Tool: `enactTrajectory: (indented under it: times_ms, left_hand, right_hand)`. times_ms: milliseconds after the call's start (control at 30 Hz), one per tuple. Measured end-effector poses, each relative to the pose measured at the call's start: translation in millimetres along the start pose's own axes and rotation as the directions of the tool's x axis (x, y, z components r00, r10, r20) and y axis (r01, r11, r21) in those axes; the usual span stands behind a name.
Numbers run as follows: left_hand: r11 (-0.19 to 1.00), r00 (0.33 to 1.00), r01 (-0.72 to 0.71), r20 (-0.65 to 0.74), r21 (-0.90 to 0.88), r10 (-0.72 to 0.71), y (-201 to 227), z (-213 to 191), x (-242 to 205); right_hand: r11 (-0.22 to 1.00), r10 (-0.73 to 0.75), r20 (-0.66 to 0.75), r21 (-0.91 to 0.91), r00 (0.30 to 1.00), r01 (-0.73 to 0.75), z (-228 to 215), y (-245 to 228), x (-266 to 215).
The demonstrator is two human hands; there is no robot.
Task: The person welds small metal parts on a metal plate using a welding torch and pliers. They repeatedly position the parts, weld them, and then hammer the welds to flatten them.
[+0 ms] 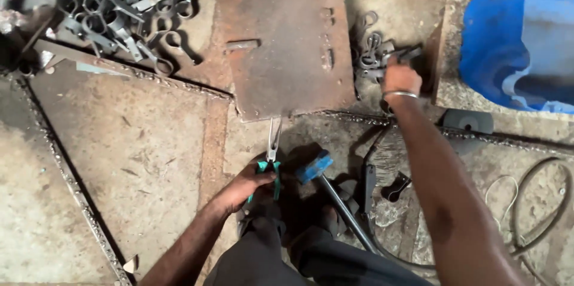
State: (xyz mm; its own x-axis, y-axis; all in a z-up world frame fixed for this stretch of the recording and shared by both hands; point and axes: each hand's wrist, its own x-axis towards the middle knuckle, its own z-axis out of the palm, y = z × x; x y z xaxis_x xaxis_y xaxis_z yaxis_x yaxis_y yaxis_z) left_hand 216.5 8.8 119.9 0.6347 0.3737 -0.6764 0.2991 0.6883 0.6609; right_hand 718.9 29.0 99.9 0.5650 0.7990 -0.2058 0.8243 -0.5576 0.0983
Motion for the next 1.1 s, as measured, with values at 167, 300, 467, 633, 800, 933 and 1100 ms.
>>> enactTrajectory:
  times_ms: [167, 300, 467, 633, 800, 933, 1100]
  left_hand:
    - [1.0, 1.0, -0.026, 0.008, 0.006, 0.026, -3.2, -0.8, -8.5]
    - [0.997, 0.996, -0.08, 0.049, 0.012, 0.079, -17.4, -0.7, 1.3]
    - [0.982, 0.993, -0.032, 0.104, -0.185, 0.052, -5.2, 4.9, -15.2]
    - [0.938, 0.99, 0.103, 0.121, -0.33, -0.066, -16.6, 6.2, -18.0]
    - [0.961, 0.995, 0.096, 0.061, -0.258, -0.083, -30.3, -6.2, -19.9]
    - [0.968, 0.989, 0.069, 0.141, -0.243, -0.035, -57.4, -21.0, -5.2]
    - [0.978, 0.992, 0.074, 0.116, -0.196, -0.052, -37.4, -18.2, -1.0]
  right_hand:
    - [0.984, -0.166, 0.142, -0.045, 0.976, 0.173, -50.2, 18.7, -53.5]
    - [0.984, -0.099, 0.302, -0.111, 0.948, 0.138, -91.1, 17.7, -103.6]
    - [0.904, -0.386, 0.006, 0.203, 0.923, 0.377, -136.8, -27.2, -140.9]
    - [0.602, -0.794, -0.104, -0.002, 0.599, 0.798, -145.7, -140.6, -129.1]
    - [0.469, -0.876, -0.175, -0.088, 0.45, 0.879, -132.0, -214.5, -102.6]
    - [0.461, -0.832, -0.405, -0.125, 0.379, 0.879, -137.0, -224.6, -109.6]
    - [0.822, -0.413, -0.252, 0.311, 0.875, 0.478, -106.9, -242.7, -143.6]
